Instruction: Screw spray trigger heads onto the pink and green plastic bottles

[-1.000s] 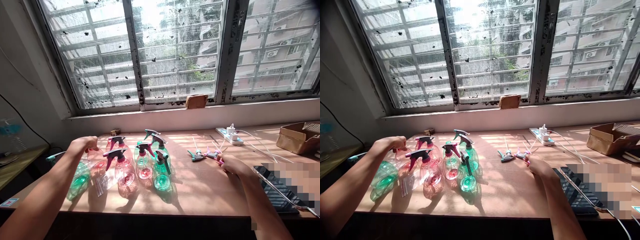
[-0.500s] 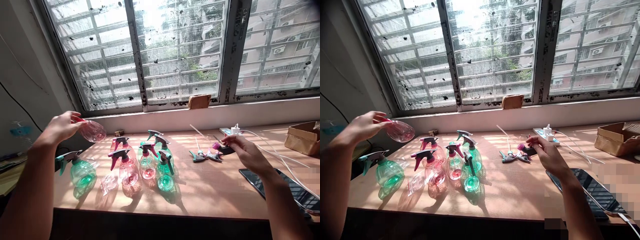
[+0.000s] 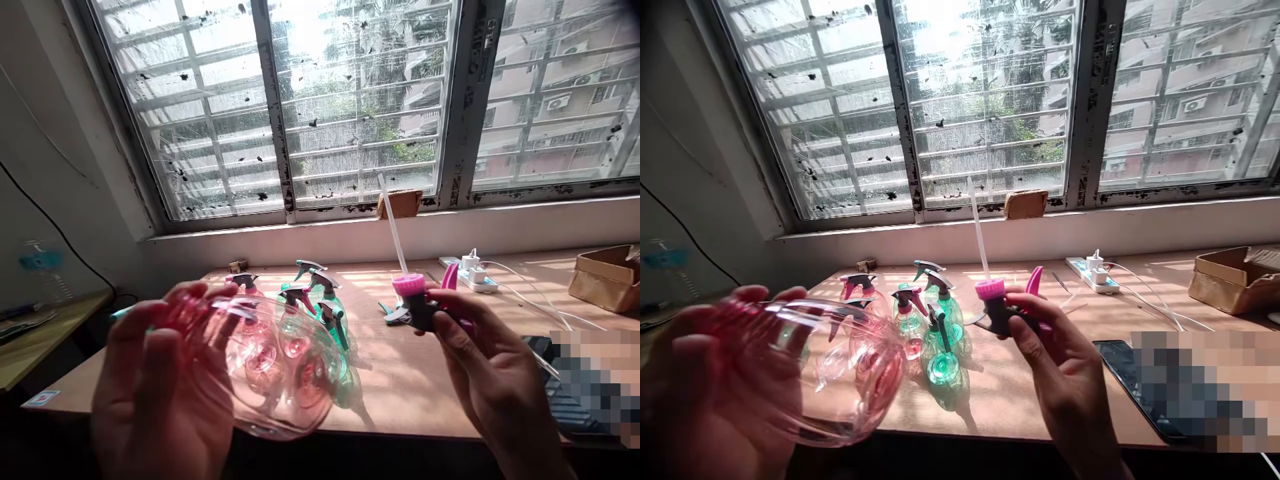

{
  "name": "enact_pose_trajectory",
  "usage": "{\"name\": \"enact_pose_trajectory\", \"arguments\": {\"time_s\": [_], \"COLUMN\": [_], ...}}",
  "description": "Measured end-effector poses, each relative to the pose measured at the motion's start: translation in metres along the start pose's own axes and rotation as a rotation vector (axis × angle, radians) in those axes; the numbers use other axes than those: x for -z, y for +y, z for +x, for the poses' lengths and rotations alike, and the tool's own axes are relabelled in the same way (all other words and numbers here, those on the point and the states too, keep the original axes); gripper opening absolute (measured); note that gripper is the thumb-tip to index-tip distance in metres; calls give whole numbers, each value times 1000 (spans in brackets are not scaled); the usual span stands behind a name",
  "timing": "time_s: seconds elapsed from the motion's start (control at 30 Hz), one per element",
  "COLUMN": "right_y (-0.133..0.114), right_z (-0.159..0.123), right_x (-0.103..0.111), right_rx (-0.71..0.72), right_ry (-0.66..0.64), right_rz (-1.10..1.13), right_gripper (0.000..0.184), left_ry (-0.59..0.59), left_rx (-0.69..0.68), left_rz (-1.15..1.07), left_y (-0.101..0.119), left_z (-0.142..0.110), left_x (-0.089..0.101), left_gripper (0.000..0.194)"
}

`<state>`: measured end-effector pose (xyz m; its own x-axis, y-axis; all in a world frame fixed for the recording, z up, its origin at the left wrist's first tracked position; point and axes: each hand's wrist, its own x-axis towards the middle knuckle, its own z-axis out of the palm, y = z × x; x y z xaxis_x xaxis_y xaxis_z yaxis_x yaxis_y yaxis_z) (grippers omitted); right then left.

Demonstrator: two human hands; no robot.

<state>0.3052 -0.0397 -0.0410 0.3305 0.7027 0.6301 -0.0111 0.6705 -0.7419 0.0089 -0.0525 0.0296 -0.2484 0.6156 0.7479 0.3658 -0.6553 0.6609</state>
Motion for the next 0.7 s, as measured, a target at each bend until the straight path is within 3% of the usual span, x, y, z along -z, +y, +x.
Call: {"name": "enact_pose_trajectory", "arguments": {"time_s": [0.03,0.1,0.17,0.23,0.33,0.43,0.5,0.6,0.7], "right_y": [1,2,2,0,-7,-15,-19,-20,-22], "right_z": [-10,-28,-41,-48,-50,-43,-34,-14,7], "right_x": [-11,-28,-36,-38,-40,-47,-47,-30,2], "right_rx": [-5,1,-2,10,76,133,143,120,65], "right_ry": [2,-17,-42,-74,-34,132,176,164,101], "right_rz": [-22,-64,-98,-132,-153,-127,-119,-110,-83], "right_gripper": [42,57,61,62,62,53,42,24,49], "left_ry": [145,145,-23,-238,-576,-799,-770,-539,-433], "left_rx": [20,53,139,220,242,233,199,107,51], "left_rz": [-145,-291,-397,-543,-716,-641,-485,-255,-106], "left_y": [7,10,1,-14,-31,-34,-32,-30,-30], "left_z": [-18,-45,-63,-71,-73,-67,-62,-49,-31], "left_x": [-24,-65,-91,-103,-102,-89,-78,-61,-45], "left_gripper": [30,29,38,57,87,116,124,122,101]}}
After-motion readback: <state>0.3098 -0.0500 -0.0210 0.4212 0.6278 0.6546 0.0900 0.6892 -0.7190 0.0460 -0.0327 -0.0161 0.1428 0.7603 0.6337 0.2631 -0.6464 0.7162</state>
